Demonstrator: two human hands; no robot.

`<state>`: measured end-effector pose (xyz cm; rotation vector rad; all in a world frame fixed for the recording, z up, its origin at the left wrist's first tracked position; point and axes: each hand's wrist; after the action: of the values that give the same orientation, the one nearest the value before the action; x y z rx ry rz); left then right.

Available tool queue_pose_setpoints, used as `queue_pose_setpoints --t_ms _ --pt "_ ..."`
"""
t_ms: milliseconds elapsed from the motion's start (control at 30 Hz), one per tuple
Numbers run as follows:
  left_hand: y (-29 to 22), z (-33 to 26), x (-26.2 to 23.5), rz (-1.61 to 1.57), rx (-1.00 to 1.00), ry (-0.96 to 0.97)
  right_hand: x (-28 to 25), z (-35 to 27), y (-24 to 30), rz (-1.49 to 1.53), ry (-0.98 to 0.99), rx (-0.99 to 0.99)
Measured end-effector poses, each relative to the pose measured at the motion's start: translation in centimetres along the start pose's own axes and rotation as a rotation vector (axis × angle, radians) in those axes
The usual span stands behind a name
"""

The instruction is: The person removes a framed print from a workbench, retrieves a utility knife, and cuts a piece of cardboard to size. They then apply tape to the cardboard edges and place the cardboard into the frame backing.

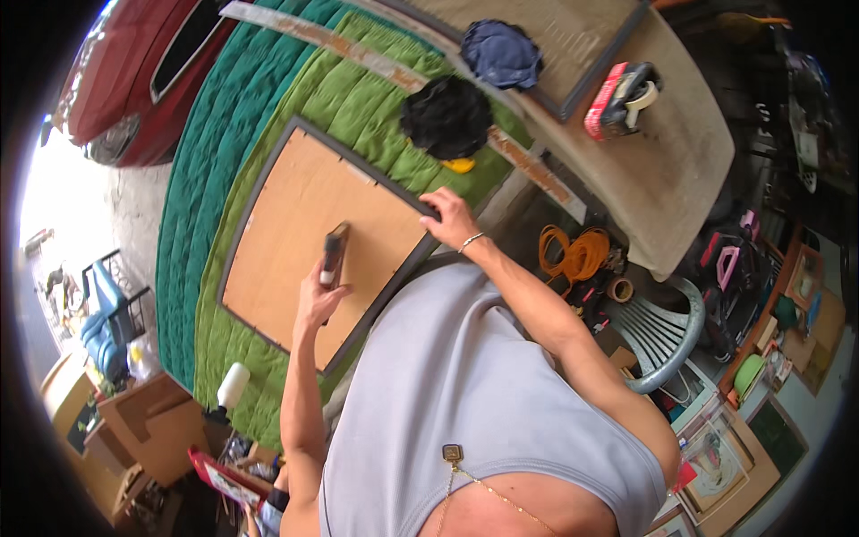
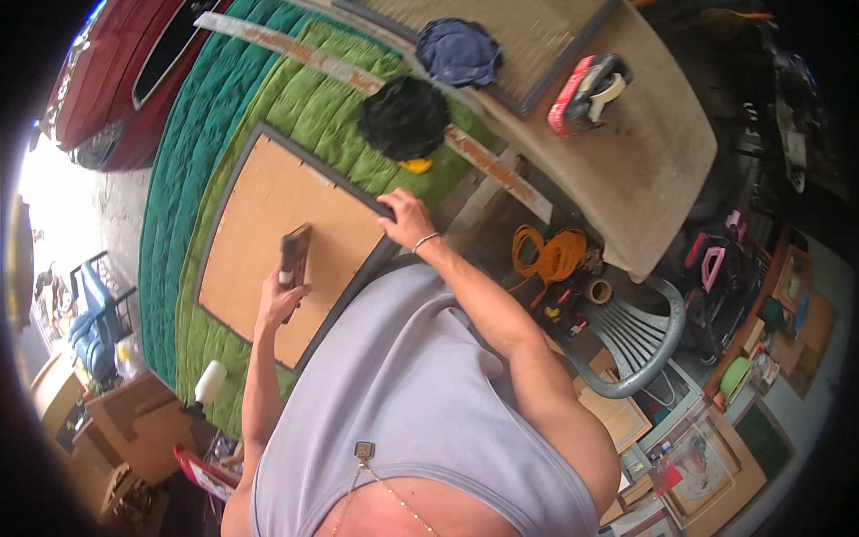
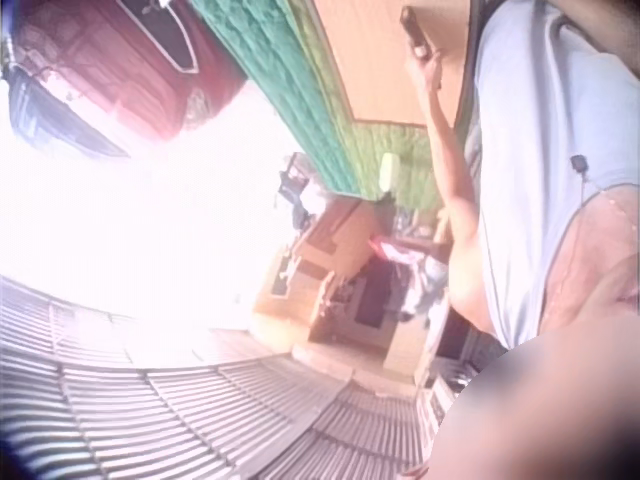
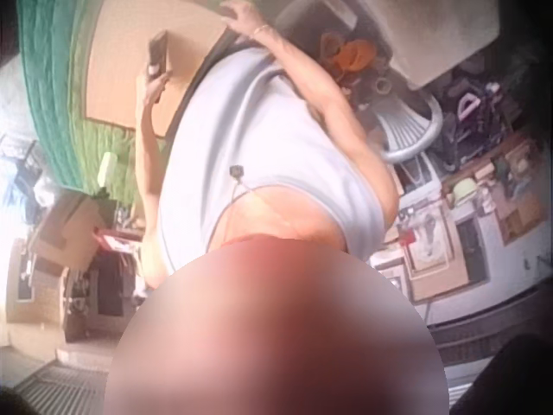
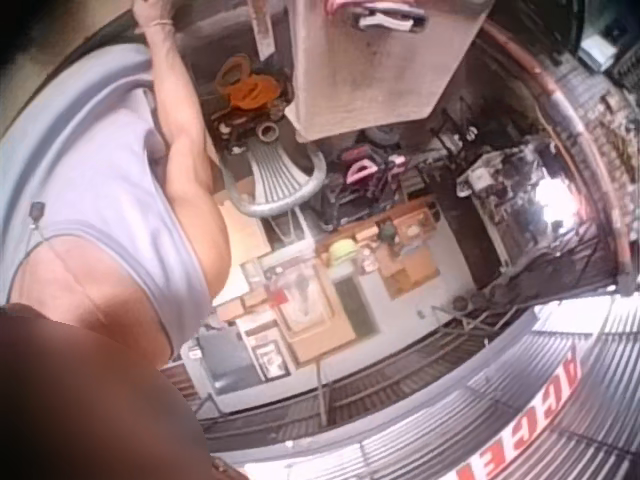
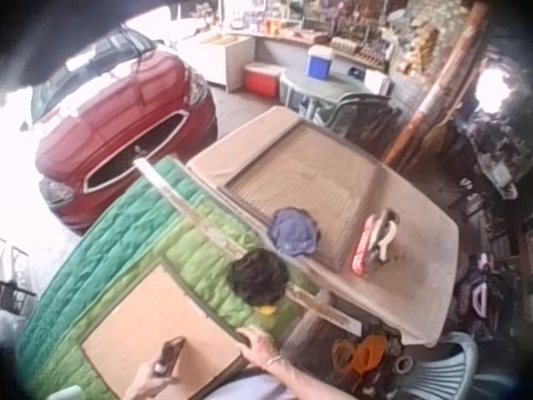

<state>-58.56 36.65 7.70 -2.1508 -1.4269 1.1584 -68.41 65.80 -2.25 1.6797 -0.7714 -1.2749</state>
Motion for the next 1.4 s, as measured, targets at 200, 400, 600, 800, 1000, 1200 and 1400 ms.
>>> queue_pose_setpoints --t_ms 200,400,600,800,1000,1200,1400 --pt "-5.8 -0.8 1.1 0.084 -0.082 0.215 0.4 -0.6 1.2 -0.091 -0.066 0.104" --pt "-8.5 1.0 3.1 0.229 -0.016 0.311 1.0 -0.2 1.0 -0.071 -0.098 0.138" --pt "-9.3 2.6 4.6 0.32 0.012 0.372 0.7 -0.4 0.7 -0.006 -0.124 0.101" --pt "-10.6 2.3 5.7 0.342 -0.046 0.357 0.6 -0.3 0.8 0.035 -0.144 0.121" --pt "-12.0 1.8 6.1 0.373 -0.079 0.312 0.9 -0.3 0.8 0.001 -0.179 0.107" --pt "-13.3 2.0 6.1 0.373 -0.178 0.342 1.1 0.0 1.0 -0.032 -0.182 0.148" --pt "-14.6 2.6 6.1 0.422 -0.213 0.34 0.9 0.3 1.6 -0.063 -0.155 0.217"
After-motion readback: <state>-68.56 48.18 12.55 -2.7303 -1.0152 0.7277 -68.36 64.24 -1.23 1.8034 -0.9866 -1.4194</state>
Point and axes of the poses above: each hand's wrist, its own z-axis towards the middle knuckle, its own x-axis out of the palm, y = z × x, and after that the axes turned 1 degree about -y, right-handed
